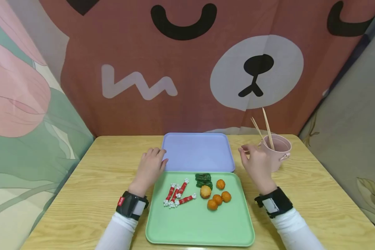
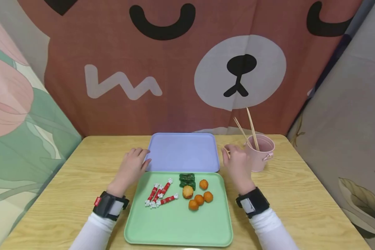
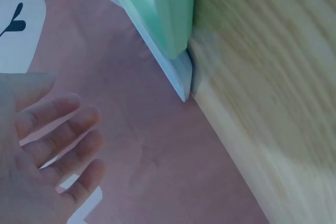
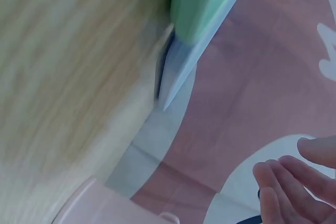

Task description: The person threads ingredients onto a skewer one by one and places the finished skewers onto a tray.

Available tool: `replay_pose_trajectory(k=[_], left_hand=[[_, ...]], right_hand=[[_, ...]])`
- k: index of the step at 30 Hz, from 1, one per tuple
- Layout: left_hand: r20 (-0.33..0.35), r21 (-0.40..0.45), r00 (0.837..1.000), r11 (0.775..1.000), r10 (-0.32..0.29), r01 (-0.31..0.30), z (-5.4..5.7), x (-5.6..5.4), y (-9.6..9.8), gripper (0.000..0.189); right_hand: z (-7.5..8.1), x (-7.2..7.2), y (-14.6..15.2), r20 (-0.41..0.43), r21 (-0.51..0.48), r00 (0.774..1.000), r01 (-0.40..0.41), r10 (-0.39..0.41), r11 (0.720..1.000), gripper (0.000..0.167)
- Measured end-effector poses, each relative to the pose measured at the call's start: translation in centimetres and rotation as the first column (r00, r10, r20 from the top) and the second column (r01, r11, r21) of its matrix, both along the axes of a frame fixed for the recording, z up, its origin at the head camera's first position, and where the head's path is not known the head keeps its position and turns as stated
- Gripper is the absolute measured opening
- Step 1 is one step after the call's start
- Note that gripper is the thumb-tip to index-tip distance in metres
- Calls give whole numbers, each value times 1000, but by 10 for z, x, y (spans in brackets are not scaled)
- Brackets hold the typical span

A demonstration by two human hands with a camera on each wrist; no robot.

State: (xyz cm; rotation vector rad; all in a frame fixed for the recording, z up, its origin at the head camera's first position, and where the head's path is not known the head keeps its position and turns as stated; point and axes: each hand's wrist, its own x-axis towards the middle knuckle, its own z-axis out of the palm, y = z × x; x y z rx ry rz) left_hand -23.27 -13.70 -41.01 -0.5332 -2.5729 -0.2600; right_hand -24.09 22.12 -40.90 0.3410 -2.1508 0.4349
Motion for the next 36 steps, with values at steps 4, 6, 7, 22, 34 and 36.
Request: replay_pose_trajectory(k=[4, 6, 7, 22, 34, 36], left_hand=[[10, 0, 1000, 1000, -4, 4, 0, -1, -3, 29], [13, 5, 1000, 1000, 1, -1, 0, -1, -5, 29], [19, 9, 1000, 1000, 6, -6, 0, -1, -6, 29], [14, 14, 999, 999, 43, -43, -2, -1, -22, 32], [13, 19, 996, 996, 92, -92, -1, 5, -49, 33], [0, 21, 995, 995, 97, -97, -1, 7, -54, 33]], right_hand=[[3, -5, 8, -21, -45, 999, 49, -50, 998, 19], [5, -8, 11, -9, -72, 997, 73, -74, 995, 20], [7, -9, 13, -2, -87, 996, 84, -85, 993, 20], [24, -20, 36, 98, -205, 956, 290, -275, 935, 28], [25, -30, 37, 129, -198, 943, 327, -306, 924, 26], [25, -31, 38, 143, -200, 937, 342, -318, 918, 27]])
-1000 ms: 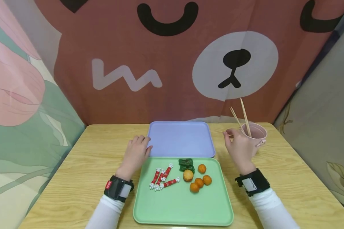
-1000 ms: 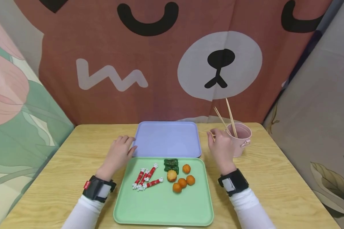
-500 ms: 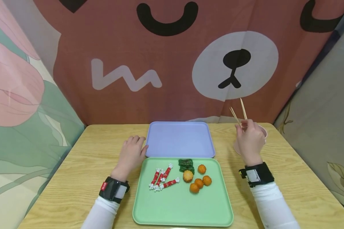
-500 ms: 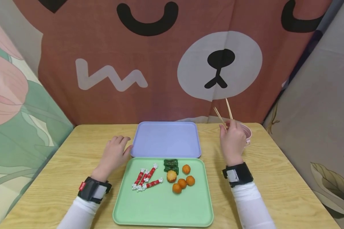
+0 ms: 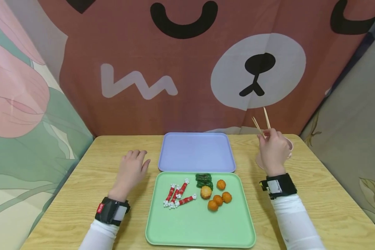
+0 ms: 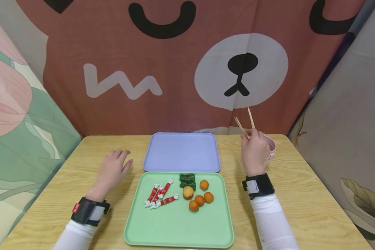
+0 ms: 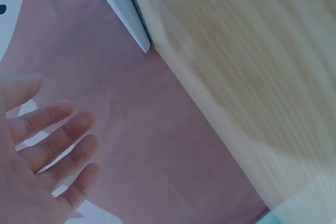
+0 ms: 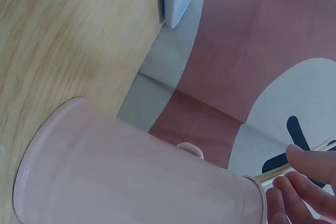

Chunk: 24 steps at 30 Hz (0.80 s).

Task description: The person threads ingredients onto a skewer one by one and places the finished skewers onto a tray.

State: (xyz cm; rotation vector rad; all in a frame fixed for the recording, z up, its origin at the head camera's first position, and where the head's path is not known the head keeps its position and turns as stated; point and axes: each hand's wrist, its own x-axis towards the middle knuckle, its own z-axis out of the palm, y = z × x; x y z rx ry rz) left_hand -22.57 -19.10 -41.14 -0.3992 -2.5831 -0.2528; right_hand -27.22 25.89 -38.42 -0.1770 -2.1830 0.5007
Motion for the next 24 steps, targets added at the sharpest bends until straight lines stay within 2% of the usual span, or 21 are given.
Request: replay_pose_trajectory(k=[5, 12, 24], left_hand=[[-28, -7, 1000, 1000, 9, -9, 0, 4, -11, 32], [-67, -28, 997, 999, 24, -26, 2, 9, -24, 33], [-40, -55, 998, 997, 44, -46, 4, 9, -27, 35]], right_hand=[[0, -1, 2, 32, -21, 999, 17, -16, 1000, 23], [2, -3, 2, 36, -27, 999, -8, 9, 1000, 20], [1, -4, 3, -1, -41, 1000, -18, 18, 999, 17]])
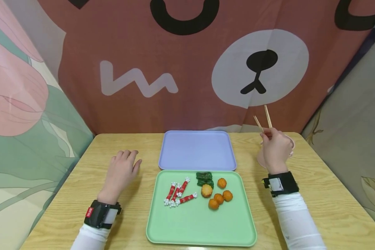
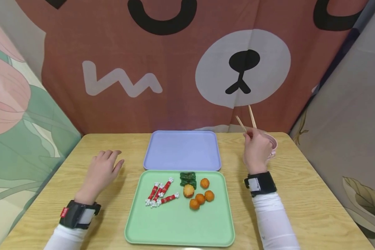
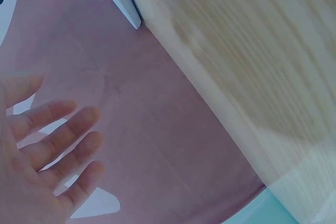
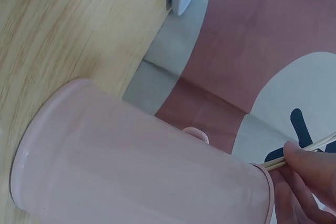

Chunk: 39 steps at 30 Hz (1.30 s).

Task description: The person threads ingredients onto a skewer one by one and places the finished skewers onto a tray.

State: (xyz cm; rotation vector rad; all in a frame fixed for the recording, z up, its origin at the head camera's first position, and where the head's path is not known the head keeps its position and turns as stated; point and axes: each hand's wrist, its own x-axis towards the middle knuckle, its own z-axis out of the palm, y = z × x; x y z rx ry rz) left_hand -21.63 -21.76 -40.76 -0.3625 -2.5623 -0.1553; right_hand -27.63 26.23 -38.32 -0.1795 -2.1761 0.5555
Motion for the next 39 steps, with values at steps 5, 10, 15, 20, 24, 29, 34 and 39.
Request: replay_pose_trajectory(k=[5, 10, 15, 20, 24, 29, 34, 39], left_hand=[[7, -4, 1000, 1000, 6, -6, -1, -1, 1, 36], [5, -8, 1000, 1000, 1, -1, -1, -1, 1, 36], [14, -10, 1000, 1000, 2, -2, -2, -1, 2, 37], [24, -14, 1000, 1000, 5, -5, -3, -1, 3, 37], [6, -3, 1000, 1000, -9, 9, -2, -2, 5, 36], [13, 9, 1000, 1000, -15, 15, 2, -5, 10, 36], [33, 11, 999, 1000, -17, 17, 7, -9, 19, 37], [33, 20, 999, 999, -37, 36, 11, -13, 28, 37]], right_hand=[[0, 1, 2, -7, 12, 1000, -9, 9, 1000, 17], [2, 3, 3, 3, 23, 1000, -12, 12, 1000, 19], [4, 5, 1, 9, 43, 1000, -6, 6, 999, 19], [5, 7, 0, 5, 59, 1000, -3, 3, 998, 19], [7, 8, -1, 2, 69, 1000, 4, -4, 998, 21], [13, 11, -3, -11, 75, 1000, -2, 3, 997, 22], [23, 18, -8, -67, 73, 997, -31, 35, 997, 26], [33, 27, -13, -143, 82, 988, -40, 51, 996, 30]])
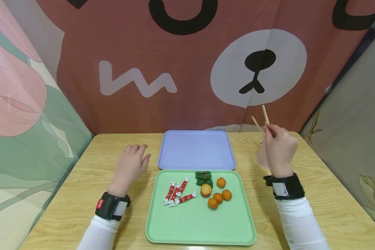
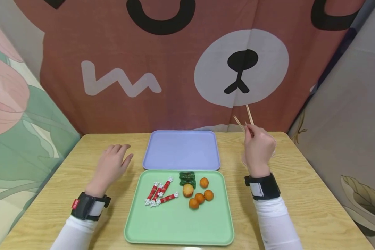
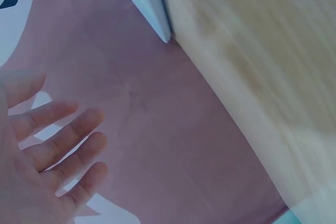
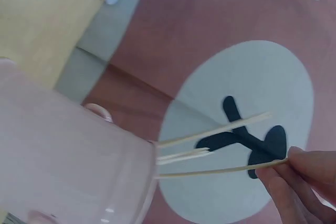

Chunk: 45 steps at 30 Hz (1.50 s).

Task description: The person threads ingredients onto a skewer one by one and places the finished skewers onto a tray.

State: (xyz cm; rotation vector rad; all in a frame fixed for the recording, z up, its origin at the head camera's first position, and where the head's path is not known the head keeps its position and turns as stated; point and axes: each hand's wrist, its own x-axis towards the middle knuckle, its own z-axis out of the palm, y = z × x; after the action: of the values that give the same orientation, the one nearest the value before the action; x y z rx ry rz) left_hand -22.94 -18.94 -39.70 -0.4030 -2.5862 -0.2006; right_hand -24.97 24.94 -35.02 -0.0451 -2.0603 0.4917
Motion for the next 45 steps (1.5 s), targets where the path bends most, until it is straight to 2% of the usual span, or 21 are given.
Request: replay_pose_trajectory(k=[4, 10, 16, 22, 32, 39, 42, 45], left_hand=[[-7, 11, 1000, 1000, -15, 15, 4, -4, 7, 37], [-26, 14, 999, 999, -36, 37, 8, -10, 17, 36], [-30, 20, 999, 999, -45, 45, 14, -19, 29, 36], [-27, 14, 997, 997, -70, 71, 21, -26, 40, 37], [-95, -6, 987, 992, -127, 127, 40, -35, 64, 36], [-96, 21, 982, 986, -165, 168, 56, -39, 83, 35], [-88, 34, 978, 981, -188, 191, 62, -39, 92, 35], [-93, 44, 971, 974, -219, 224, 66, -39, 101, 34]], right_hand=[[8, 6, -4, -56, -9, 998, 3, -3, 1000, 30], [20, 15, -10, -162, -93, 987, -28, 13, 995, 28], [28, 22, -15, -245, -143, 968, -87, 50, 986, 32], [34, 28, -18, -302, -188, 951, -133, 72, 973, 28], [42, 37, -21, -403, -207, 910, -192, 95, 959, 27], [44, 36, -24, -455, -237, 874, -305, 172, 922, 22], [42, 33, -25, -437, -262, 874, -350, 213, 899, 22], [38, 28, -26, -400, -308, 884, -379, 242, 873, 18]])
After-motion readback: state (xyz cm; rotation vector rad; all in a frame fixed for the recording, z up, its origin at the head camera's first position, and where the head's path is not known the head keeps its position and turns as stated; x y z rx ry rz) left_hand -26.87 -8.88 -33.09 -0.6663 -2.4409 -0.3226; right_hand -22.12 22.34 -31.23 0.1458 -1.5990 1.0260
